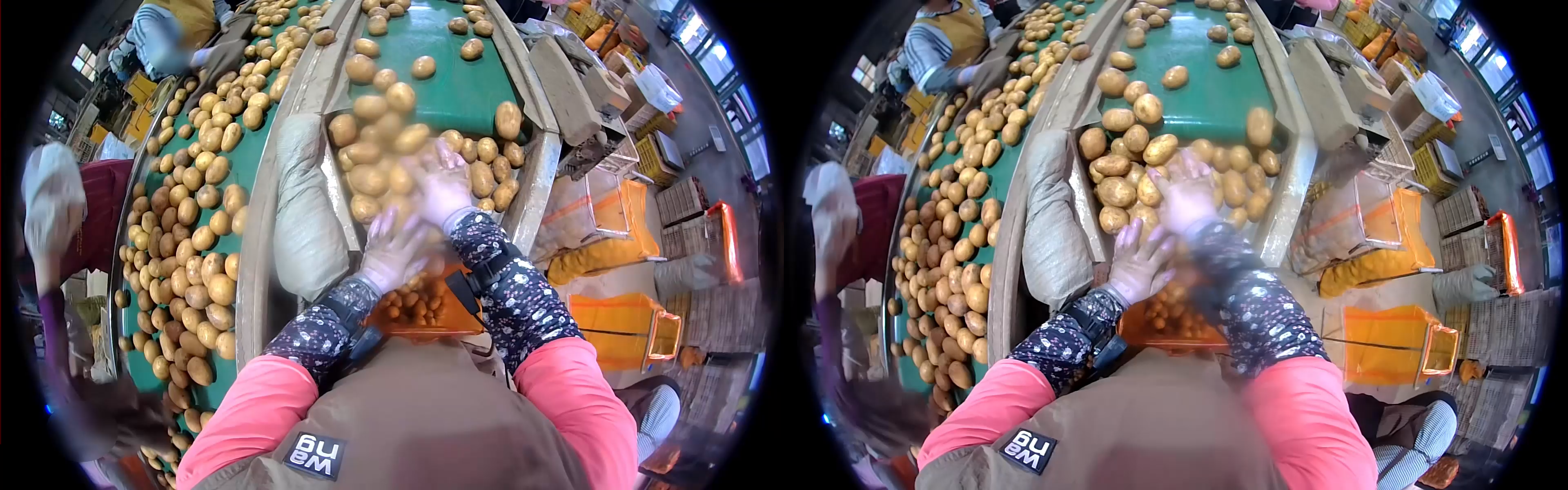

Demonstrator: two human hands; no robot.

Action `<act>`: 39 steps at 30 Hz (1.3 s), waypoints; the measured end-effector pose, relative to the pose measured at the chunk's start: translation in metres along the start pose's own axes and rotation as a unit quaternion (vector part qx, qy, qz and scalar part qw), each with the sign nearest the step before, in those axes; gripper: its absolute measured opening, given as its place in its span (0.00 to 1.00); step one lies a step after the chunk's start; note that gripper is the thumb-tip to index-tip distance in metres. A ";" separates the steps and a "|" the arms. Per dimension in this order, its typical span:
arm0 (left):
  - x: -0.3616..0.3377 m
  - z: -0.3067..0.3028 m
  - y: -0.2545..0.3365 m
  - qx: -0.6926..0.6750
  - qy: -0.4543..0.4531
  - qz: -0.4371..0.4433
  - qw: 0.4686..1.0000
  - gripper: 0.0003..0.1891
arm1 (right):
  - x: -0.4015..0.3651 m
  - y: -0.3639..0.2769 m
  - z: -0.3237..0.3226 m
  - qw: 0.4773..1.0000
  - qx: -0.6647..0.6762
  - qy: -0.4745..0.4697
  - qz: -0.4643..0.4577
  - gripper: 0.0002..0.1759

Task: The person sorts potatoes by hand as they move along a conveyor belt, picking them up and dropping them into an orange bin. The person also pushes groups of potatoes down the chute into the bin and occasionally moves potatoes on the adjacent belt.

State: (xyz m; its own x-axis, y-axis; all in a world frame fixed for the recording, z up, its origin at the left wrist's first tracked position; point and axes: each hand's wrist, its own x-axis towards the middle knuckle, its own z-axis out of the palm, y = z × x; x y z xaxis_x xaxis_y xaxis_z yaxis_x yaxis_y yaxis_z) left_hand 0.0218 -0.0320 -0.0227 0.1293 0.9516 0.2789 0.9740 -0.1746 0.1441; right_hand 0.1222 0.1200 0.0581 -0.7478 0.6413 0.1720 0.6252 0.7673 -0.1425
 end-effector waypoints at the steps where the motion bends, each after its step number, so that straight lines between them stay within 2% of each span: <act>1: -0.003 0.001 0.001 -0.001 -0.007 0.012 1.000 0.35 | 0.004 -0.004 -0.020 0.996 0.041 -0.077 0.015 0.28; 2: -0.007 0.004 0.001 -0.001 -0.015 0.025 1.000 0.34 | 0.007 -0.008 -0.031 0.984 0.082 -0.154 0.030 0.26; 3: -0.009 0.005 0.002 -0.002 -0.022 0.037 0.999 0.33 | 0.009 -0.014 -0.026 0.970 0.165 -0.179 0.018 0.25; 4: 0.001 -0.011 0.009 -0.024 -0.150 0.025 0.988 0.32 | 0.010 -0.024 -0.016 0.947 0.248 -0.202 0.006 0.24; 6: 0.022 -0.038 0.022 -0.063 -0.398 0.002 0.915 0.30 | 0.005 -0.050 0.001 0.970 0.195 -0.099 -0.103 0.20; 7: 0.016 -0.023 0.017 -0.105 -0.350 -0.005 0.931 0.30 | -0.001 -0.066 0.011 0.979 0.051 0.032 -0.196 0.18; 8: 0.002 0.009 0.011 -0.146 -0.299 -0.008 0.943 0.29 | 0.003 -0.077 0.029 0.992 0.012 -0.001 -0.126 0.20; 9: -0.012 0.037 0.005 -0.188 -0.248 -0.010 0.951 0.28 | 0.004 -0.080 0.046 0.992 0.017 -0.003 -0.124 0.20; 11: -0.025 0.052 -0.005 -0.082 -0.096 0.063 0.990 0.17 | 0.004 -0.080 0.069 0.992 0.030 -0.010 -0.121 0.21; 12: -0.026 0.052 -0.007 -0.067 -0.136 0.042 0.988 0.16 | 0.003 -0.078 0.057 0.989 0.075 -0.052 -0.116 0.22; 15: 0.005 0.026 -0.007 -0.040 -0.402 -0.019 0.914 0.29 | 0.000 -0.065 0.029 0.973 0.185 -0.065 -0.118 0.25; 18: 0.033 -0.020 0.002 0.000 -0.386 0.038 0.922 0.33 | -0.015 -0.049 0.032 0.942 0.314 0.080 -0.090 0.25; 19: 0.032 -0.016 -0.001 0.005 -0.314 0.070 0.947 0.34 | -0.012 -0.033 0.017 0.908 0.408 0.059 -0.079 0.27; 21: 0.023 -0.003 -0.012 0.015 -0.164 0.133 0.977 0.35 | -0.009 0.009 -0.050 0.928 0.345 0.134 -0.050 0.28; 22: 0.027 -0.001 -0.012 0.002 -0.172 0.128 0.977 0.38 | -0.005 0.028 -0.079 0.863 0.435 0.243 -0.078 0.29; 24: 0.033 -0.008 -0.009 0.000 -0.184 0.120 0.976 0.39 | -0.007 0.084 -0.149 0.845 0.286 0.431 -0.138 0.32; 25: 0.033 -0.014 -0.009 0.002 -0.195 0.113 0.974 0.40 | -0.009 0.111 -0.185 0.815 0.201 0.524 -0.140 0.34; 26: 0.033 -0.017 -0.008 0.002 -0.205 0.114 0.972 0.39 | -0.019 0.118 -0.231 0.765 0.135 0.622 -0.094 0.35; 28: 0.035 -0.021 -0.008 0.004 -0.225 0.116 0.967 0.39 | -0.026 0.183 -0.306 0.739 0.001 0.660 0.136 0.37; 30: 0.037 -0.021 -0.007 0.004 -0.216 0.114 0.970 0.39 | -0.034 0.236 -0.338 0.748 -0.183 0.521 0.368 0.38; 32: 0.041 -0.023 -0.006 0.006 -0.221 0.116 0.968 0.39 | -0.034 0.286 -0.326 0.807 -0.255 0.482 0.225 0.35; 33: 0.040 -0.029 -0.007 0.009 -0.234 0.115 0.965 0.39 | -0.030 0.282 -0.306 0.828 -0.247 0.496 0.085 0.35; 34: 0.039 -0.031 -0.007 0.011 -0.248 0.115 0.962 0.39 | -0.019 0.261 -0.272 0.891 -0.077 0.440 0.078 0.34; 35: 0.038 -0.028 -0.008 0.010 -0.240 0.117 0.964 0.39 | -0.008 0.239 -0.239 0.911 0.095 0.390 0.094 0.33; 38: 0.038 -0.021 -0.013 0.009 -0.219 0.124 0.968 0.40 | 0.007 0.123 -0.164 0.976 0.146 0.157 0.023 0.28; 39: 0.037 -0.018 -0.013 0.006 -0.209 0.123 0.970 0.39 | 0.016 0.115 -0.122 0.981 0.151 0.115 -0.040 0.26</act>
State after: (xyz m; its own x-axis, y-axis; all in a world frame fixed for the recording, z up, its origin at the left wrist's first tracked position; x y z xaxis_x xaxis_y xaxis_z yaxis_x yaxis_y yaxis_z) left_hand 0.0101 0.0007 0.0030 0.4202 0.9012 -0.1065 0.9057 -0.4092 0.1112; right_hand 0.2100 0.2185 0.1634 -0.6997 0.5889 0.4044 0.4459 0.8023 -0.3968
